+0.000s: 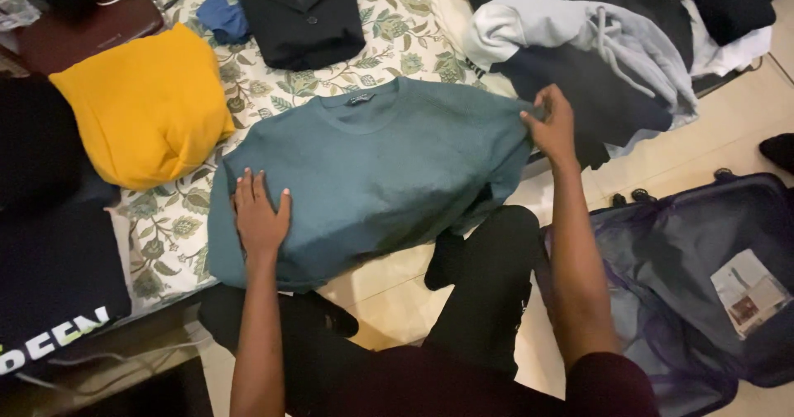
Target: Folding sweaters and sweatshirts on a bed.
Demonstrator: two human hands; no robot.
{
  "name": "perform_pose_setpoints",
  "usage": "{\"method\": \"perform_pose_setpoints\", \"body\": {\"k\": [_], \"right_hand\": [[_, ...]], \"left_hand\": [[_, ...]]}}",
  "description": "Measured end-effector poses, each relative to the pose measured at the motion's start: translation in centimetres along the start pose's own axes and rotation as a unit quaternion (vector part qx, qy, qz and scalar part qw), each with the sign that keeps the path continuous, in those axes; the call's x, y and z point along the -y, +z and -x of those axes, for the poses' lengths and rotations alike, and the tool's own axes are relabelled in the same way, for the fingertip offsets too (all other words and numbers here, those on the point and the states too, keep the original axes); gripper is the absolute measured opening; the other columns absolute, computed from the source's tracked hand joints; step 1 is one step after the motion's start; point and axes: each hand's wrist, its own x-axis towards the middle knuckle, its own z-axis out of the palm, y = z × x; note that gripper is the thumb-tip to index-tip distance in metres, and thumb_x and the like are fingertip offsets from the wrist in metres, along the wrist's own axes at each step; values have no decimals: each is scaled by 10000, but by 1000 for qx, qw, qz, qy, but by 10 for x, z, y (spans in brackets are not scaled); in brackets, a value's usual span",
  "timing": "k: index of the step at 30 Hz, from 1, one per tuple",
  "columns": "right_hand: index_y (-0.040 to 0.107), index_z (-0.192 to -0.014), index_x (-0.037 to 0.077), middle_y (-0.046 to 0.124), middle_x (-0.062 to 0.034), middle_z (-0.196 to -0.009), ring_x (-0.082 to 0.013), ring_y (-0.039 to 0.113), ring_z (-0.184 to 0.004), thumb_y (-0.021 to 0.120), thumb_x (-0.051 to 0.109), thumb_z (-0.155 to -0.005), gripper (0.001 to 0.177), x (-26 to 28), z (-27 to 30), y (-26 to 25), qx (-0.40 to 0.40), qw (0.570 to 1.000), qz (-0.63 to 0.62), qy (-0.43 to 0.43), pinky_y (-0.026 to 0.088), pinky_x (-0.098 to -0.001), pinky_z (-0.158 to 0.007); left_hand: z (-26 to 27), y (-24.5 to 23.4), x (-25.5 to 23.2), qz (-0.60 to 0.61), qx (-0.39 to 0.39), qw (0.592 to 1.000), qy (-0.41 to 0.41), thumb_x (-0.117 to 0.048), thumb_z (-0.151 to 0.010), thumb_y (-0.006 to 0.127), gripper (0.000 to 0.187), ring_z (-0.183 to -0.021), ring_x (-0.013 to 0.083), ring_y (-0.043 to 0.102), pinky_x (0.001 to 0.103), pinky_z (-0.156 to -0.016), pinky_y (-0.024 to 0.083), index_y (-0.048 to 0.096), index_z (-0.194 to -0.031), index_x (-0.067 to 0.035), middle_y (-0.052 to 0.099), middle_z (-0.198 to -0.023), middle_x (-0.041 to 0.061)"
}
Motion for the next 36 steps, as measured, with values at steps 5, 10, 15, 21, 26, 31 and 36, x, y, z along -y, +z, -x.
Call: {"method": "perform_pose_setpoints", "body": {"k": [5, 10, 15, 21, 26, 31, 36], "right_hand": [[598, -1053, 55, 603, -133, -1035, -305, 556, -971, 802, 56, -874, 271, 21, -1, 28, -89, 959, 263, -52, 442, -456, -825], [630, -1180, 79, 609, -151, -1272, -311, 561, -1195, 693, 176, -976, 234, 10, 39, 100, -102, 926, 340, -133, 386, -493, -1001], [602, -1253, 62, 575, -165, -1345, -351, 528, -1282, 625, 232, -1042, 272, -12, 49, 126, -89, 949, 286, -101, 330, -520, -1072], [557, -1393, 22, 520, -250, -1448, -413, 449, -1381, 633, 268, -1093, 396, -54, 51, 133, -45, 945, 300, -127, 227, -601, -1167], [472, -1473, -47, 449, -281, -1581, -431, 383, -1489, 650, 212, -1157, 446, -98, 55, 134, -63, 926, 329, -172, 212, -587, -1228], [481, -1447, -49, 451, -286, -1540, -429, 379, -1457, 657, 222, -1100, 474, -49, 47, 122, -3, 967, 246, -69, 179, -601, -1231], [471, -1431, -72, 458, -280, -1523, -428, 386, -1461, 677, 191, -1069, 493, -65, 48, 124, -24, 965, 238, -107, 152, -613, -1204]], "left_hand": [[-3, 0, 0, -30, 16, 999, -14, -415, -988, 607, 672, -1496, 431, 337, 578, -1228, 222, 486, -1500, 3, 391, -1611, 247], [-1, 1, -2, -31, 19, 999, -19, -427, -995, 602, 672, -1516, 419, 319, 582, -1234, 214, 484, -1503, -2, 385, -1623, 237], [-4, -1, 1, -36, 0, 999, -5, -422, -1001, 587, 681, -1497, 437, 318, 590, -1206, 222, 483, -1510, 19, 378, -1618, 252], [28, -44, 31, 42, 41, 998, -7, -345, -1001, 625, 564, -1501, 446, 350, 550, -1202, 307, 524, -1436, 0, 410, -1601, 236], [49, -121, 26, -240, 7, 968, 73, -328, -906, 779, 613, -1459, 409, 430, 597, -1144, 343, 549, -1383, -21, 465, -1572, 254], [46, -144, 27, -53, 85, 990, -103, -363, -748, 897, 808, -1135, 431, 559, 578, -943, 479, 513, -1401, -81, 533, -1330, 323], [49, -141, 66, 111, 225, 929, -273, -51, -770, 812, 888, -941, 285, 707, 392, -742, 548, 414, -1547, -210, 711, -1135, 249]]}}
